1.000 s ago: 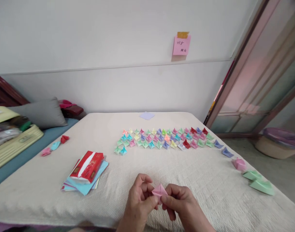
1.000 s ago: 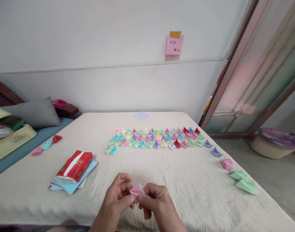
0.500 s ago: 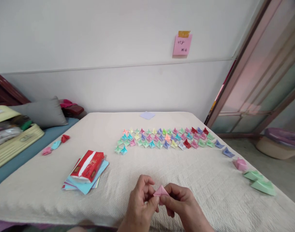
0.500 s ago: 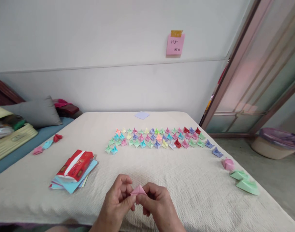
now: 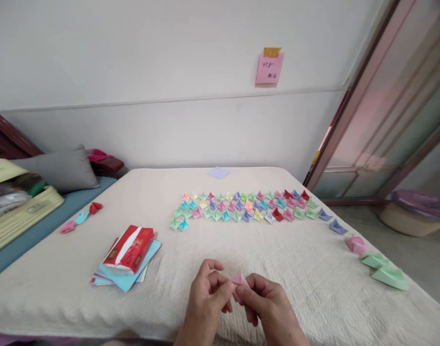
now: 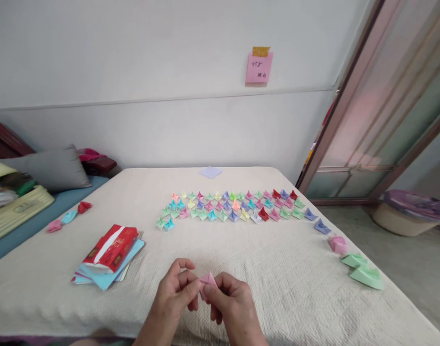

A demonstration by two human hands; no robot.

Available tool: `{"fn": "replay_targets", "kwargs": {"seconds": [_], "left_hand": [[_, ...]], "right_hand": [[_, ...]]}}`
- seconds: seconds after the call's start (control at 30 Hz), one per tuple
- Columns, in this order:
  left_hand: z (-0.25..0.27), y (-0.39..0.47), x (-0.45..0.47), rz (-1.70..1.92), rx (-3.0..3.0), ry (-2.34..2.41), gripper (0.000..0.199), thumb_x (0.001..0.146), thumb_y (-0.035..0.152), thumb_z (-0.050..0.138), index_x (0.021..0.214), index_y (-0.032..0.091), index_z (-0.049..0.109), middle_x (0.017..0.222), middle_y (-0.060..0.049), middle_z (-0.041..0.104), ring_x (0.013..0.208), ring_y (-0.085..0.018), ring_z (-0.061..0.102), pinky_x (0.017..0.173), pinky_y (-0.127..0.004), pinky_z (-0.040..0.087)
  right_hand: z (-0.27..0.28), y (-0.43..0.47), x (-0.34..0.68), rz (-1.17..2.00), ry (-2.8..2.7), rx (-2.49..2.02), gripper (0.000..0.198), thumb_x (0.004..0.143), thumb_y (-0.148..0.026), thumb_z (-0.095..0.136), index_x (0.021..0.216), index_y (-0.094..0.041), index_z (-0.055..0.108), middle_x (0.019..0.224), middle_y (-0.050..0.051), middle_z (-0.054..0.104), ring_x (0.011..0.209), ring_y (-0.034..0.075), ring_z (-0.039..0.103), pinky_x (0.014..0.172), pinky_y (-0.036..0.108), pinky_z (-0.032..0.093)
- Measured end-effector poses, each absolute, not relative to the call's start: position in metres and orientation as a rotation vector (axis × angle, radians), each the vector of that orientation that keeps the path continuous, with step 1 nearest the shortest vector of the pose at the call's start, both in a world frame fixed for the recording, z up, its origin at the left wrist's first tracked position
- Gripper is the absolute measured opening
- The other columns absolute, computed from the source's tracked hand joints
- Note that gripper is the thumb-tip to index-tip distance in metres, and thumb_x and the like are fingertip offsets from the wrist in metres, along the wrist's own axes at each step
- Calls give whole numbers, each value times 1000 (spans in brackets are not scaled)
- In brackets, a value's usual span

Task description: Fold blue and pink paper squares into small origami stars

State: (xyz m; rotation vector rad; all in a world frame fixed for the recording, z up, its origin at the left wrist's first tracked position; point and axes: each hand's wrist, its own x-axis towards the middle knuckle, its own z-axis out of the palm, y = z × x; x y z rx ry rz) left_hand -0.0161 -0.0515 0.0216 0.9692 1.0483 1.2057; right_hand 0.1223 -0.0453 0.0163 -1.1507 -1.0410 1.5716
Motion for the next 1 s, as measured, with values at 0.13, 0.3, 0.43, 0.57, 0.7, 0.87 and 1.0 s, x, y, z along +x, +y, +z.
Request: {"fn": "replay_targets", "kwargs": {"seconds": [0.13,0.3,0.43,0.57,0.7,0.87,1.0], "left_hand": [[24,-52,-12,1041,1030,1028,26,77,37,67,73,13,57,61,0,57,50,-9,47,48,-21,34],[28,-54,-15,1110,827,973,17,77,28,64,74,12,63,58,0,56,48,-8,45,46,-19,31],[25,-53,-19,1010,615,709,10,71,19,55,68,13,61,50,1,54,36,-7,40,39,-19,29],[21,-53,-19,766,464,544,14,65,18,50,69,12,62,43,0,53,31,-8,40,36,-19,30],[23,-55,-17,648,416,528,16,62,18,49,69,11,62,47,-3,58,33,-7,45,37,-18,27],[30,-54,-18,897,677,808,23,79,29,52,65,12,60,55,-3,58,38,-6,44,39,-18,28],[32,-52,-20,1021,916,944,22,76,34,65,73,13,60,59,0,57,48,-9,46,47,-20,36]], "right_hand": [[15,-45,120,1545,-997,-1125,33,72,-40,72,57,-16,56,45,-5,49,40,7,36,42,22,25],[24,-47,129,1408,-1126,-1102,27,79,-40,65,65,-16,62,51,-4,50,48,11,41,48,24,30],[33,-43,143,1392,-1141,-975,21,75,-25,63,96,-24,68,102,6,65,89,21,57,76,31,43],[43,-43,145,1607,-1357,-867,23,67,-24,75,90,-28,74,135,5,53,131,30,36,102,41,30],[45,-42,141,1670,-1391,-847,12,68,-37,77,67,-25,75,106,10,68,124,33,43,95,43,36],[44,-36,147,1685,-1306,-908,9,71,-28,73,67,-20,72,80,2,64,75,19,56,73,30,38],[39,-35,145,1718,-1308,-1043,10,69,-22,71,62,-16,66,53,-5,46,55,11,38,55,25,26]]}}
